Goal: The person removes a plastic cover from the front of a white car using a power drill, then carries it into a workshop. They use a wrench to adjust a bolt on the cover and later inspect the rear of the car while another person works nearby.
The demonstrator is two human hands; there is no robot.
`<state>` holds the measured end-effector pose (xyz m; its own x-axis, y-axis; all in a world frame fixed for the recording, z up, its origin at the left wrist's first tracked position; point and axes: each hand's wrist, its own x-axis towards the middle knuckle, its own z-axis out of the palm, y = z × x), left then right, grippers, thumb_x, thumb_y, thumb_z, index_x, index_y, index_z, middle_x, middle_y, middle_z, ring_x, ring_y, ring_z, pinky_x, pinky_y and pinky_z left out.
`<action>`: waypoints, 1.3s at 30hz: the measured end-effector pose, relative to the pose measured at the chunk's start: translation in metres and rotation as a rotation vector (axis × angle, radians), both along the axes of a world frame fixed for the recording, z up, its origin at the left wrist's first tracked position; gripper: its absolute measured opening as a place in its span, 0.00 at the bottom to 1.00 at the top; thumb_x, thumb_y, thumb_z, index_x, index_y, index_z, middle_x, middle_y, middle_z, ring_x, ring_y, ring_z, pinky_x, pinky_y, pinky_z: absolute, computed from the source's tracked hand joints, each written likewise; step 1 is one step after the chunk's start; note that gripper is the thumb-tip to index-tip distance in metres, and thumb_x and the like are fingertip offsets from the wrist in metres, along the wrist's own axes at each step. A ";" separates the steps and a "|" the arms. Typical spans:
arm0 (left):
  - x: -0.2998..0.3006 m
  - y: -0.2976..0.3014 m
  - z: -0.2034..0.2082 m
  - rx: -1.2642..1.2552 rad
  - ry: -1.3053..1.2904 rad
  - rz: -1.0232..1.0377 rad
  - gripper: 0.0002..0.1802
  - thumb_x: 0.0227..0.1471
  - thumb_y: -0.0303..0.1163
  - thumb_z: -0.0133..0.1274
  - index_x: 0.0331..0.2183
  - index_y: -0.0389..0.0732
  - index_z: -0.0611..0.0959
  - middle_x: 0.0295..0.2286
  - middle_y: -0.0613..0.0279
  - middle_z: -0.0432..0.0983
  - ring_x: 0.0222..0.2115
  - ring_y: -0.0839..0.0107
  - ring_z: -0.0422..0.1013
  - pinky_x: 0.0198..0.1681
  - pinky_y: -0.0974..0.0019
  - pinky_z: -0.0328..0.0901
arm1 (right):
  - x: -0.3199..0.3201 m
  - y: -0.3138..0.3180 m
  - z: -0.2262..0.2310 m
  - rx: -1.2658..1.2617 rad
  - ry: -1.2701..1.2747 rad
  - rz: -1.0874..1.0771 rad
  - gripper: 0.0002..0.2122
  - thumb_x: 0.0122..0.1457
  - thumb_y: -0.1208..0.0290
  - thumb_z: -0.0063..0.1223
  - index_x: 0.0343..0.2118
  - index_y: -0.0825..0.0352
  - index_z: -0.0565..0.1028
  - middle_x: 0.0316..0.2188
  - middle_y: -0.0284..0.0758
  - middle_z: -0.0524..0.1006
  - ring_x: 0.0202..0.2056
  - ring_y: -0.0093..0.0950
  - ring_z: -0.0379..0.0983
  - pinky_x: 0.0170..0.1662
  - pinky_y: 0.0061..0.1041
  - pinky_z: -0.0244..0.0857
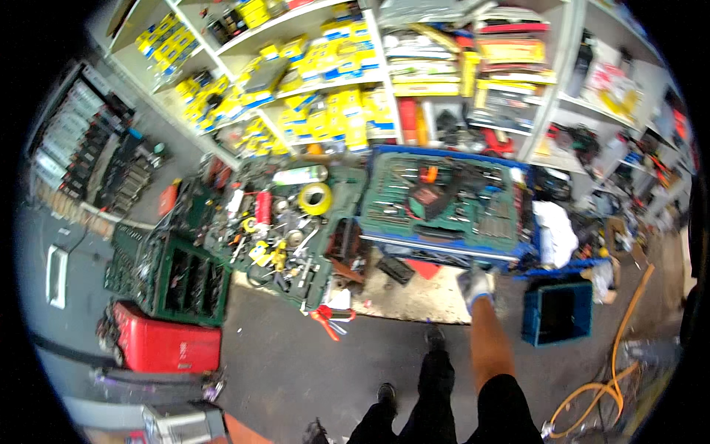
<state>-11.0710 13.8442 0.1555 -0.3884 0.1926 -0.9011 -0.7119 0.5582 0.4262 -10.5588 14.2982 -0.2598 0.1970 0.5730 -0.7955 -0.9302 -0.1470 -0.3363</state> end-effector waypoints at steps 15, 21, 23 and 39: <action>0.131 0.123 0.027 -0.125 -0.006 0.116 0.26 0.72 0.48 0.45 0.20 0.54 0.67 0.12 0.75 0.52 0.11 0.74 0.51 0.15 0.65 0.48 | -0.003 0.036 -0.045 -0.032 0.022 -0.166 0.10 0.67 0.63 0.64 0.45 0.60 0.81 0.39 0.34 0.85 0.42 0.36 0.83 0.50 0.38 0.81; 0.130 0.148 0.018 -0.035 -0.041 0.159 0.20 0.72 0.47 0.47 0.27 0.51 0.70 0.13 0.75 0.53 0.12 0.75 0.51 0.16 0.67 0.49 | -0.057 -0.056 0.012 -0.227 0.009 -0.060 0.19 0.66 0.56 0.70 0.54 0.60 0.80 0.51 0.30 0.81 0.55 0.32 0.78 0.61 0.35 0.75; 0.123 0.159 0.012 -0.007 -0.038 0.084 0.17 0.72 0.47 0.47 0.30 0.50 0.71 0.13 0.76 0.53 0.12 0.76 0.51 0.16 0.67 0.49 | -0.063 -0.076 0.023 -0.304 -0.023 0.002 0.16 0.69 0.56 0.66 0.53 0.59 0.80 0.49 0.31 0.80 0.51 0.30 0.78 0.59 0.35 0.76; 0.087 -0.012 0.000 -0.146 0.109 -0.070 0.24 0.69 0.46 0.53 0.57 0.40 0.83 0.16 0.77 0.54 0.14 0.79 0.52 0.18 0.70 0.51 | -0.087 -0.006 0.123 0.225 -2.273 1.237 0.32 0.58 0.60 0.67 0.65 0.64 0.71 0.57 0.50 0.77 0.57 0.51 0.75 0.56 0.51 0.72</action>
<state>-10.9842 13.8318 0.1560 -0.4759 0.0927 -0.8746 -0.6232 0.6661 0.4097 -10.6455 14.2924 -0.1369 -0.0884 0.9955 0.0333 0.9664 0.0938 -0.2393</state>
